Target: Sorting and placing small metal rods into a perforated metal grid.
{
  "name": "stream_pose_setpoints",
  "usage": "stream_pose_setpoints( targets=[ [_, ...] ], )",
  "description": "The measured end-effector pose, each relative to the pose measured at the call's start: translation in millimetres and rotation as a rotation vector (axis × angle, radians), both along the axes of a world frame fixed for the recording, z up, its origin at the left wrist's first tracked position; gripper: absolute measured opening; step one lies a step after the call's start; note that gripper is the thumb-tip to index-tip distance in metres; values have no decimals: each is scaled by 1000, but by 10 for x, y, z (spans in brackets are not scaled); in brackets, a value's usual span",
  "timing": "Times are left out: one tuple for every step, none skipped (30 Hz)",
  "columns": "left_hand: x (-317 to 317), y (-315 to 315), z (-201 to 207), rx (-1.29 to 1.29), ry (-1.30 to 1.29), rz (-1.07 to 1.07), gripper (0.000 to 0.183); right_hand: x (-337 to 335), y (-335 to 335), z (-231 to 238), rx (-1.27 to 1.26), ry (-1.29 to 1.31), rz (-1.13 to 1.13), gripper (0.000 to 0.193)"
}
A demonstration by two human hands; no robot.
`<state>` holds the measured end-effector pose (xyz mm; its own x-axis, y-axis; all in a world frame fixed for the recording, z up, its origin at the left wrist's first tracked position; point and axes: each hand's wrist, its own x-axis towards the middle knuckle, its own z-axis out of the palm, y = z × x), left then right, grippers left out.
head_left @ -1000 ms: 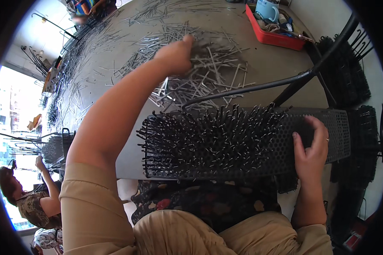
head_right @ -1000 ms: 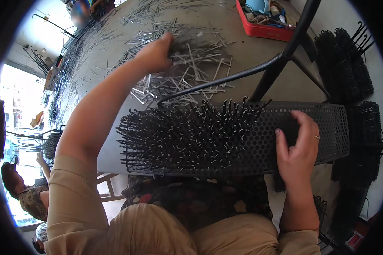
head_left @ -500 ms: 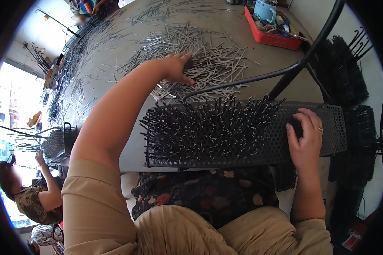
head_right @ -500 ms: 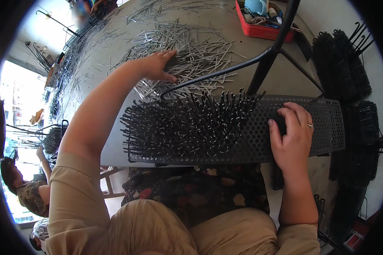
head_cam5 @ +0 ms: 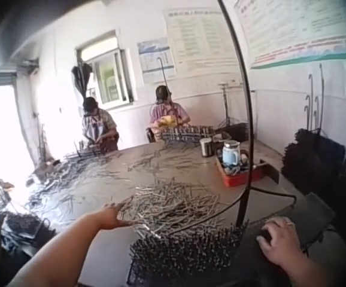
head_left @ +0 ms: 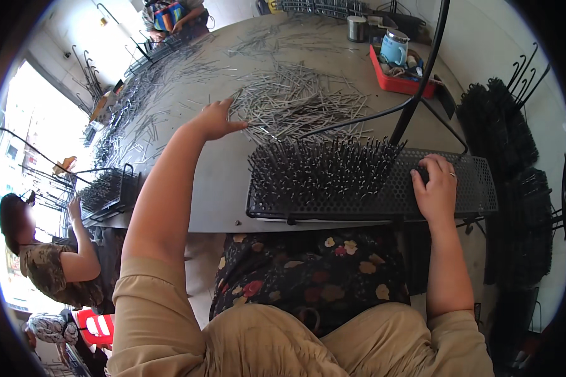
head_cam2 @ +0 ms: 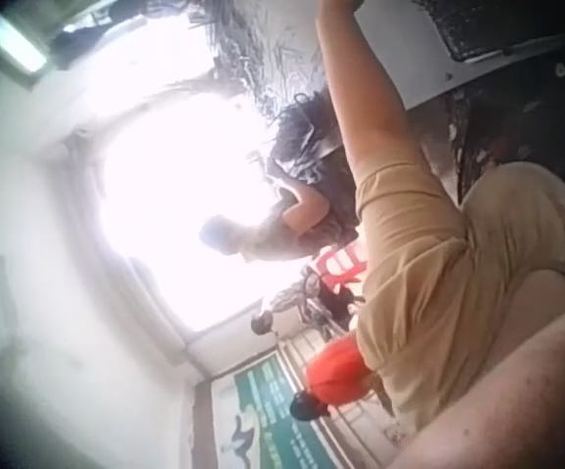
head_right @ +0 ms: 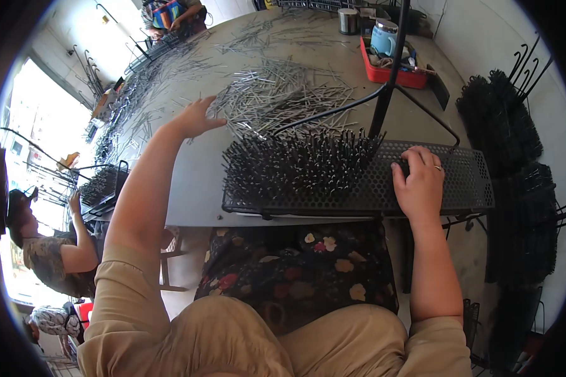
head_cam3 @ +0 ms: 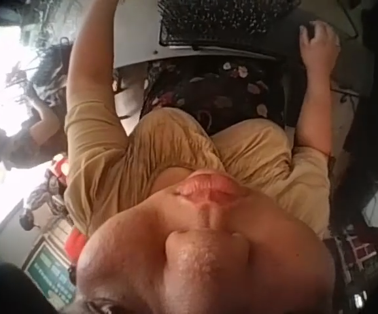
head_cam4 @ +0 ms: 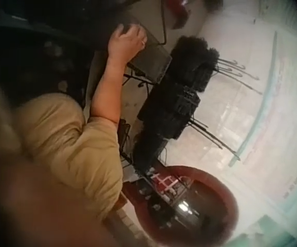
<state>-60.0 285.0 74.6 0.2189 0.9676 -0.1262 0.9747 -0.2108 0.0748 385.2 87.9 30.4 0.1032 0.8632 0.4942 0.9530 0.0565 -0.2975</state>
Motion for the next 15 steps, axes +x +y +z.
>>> stream_pose_setpoints(
  targets=[
    [-64, -55, 17, -19, 21, 36, 87, -7, -9, 10, -5, -4, -8, 19],
    [-147, -92, 34, -9, 24, 27, 86, -13, -11, 16, 5, -7, 0, 19],
    [-228, -123, 45, -1, 20, 34, 86, -17, -16, 20, -2, 6, -2, 19],
    [-299, -149, 41, 0, 32, 59, 86, -23, -22, 25, -10, 19, -4, 18],
    [-327, -166, 41, -1, 43, 81, 86, -22, -22, 16, -5, 14, -2, 18],
    [-351, -177, 31, 2, 37, 83, 86, -21, -26, 3, -2, 7, 1, 18],
    [-369, -183, 10, 2, 25, 83, 85, -17, -26, 2, -2, 1, 3, 18],
    [-374, -198, -17, -2, 14, 84, 83, -14, -21, -5, -5, -4, 5, 18],
    [-369, -195, -48, -7, 9, 86, 83, -10, -15, -15, -8, 1, 7, 18],
    [-356, -176, -81, -9, 29, 87, 81, -6, -10, -27, -14, 7, 8, 18],
    [-353, -168, -129, -15, 49, 90, 79, -9, -14, -32, -24, 3, 10, 18],
    [-362, -142, -201, -27, 46, 91, 79, -12, -17, -26, -2, -9, 10, 18],
    [-369, -104, -277, -3, 60, 60, 78, -10, -18, -21, 19, -22, 8, 18],
    [-349, -79, -334, 19, 76, 23, 76, -3, -20, -26, 2, -22, 4, 18],
    [-338, -52, -381, 2, 76, 17, 76, 8, -7, -27, 9, -25, 7, 18]
  ],
)
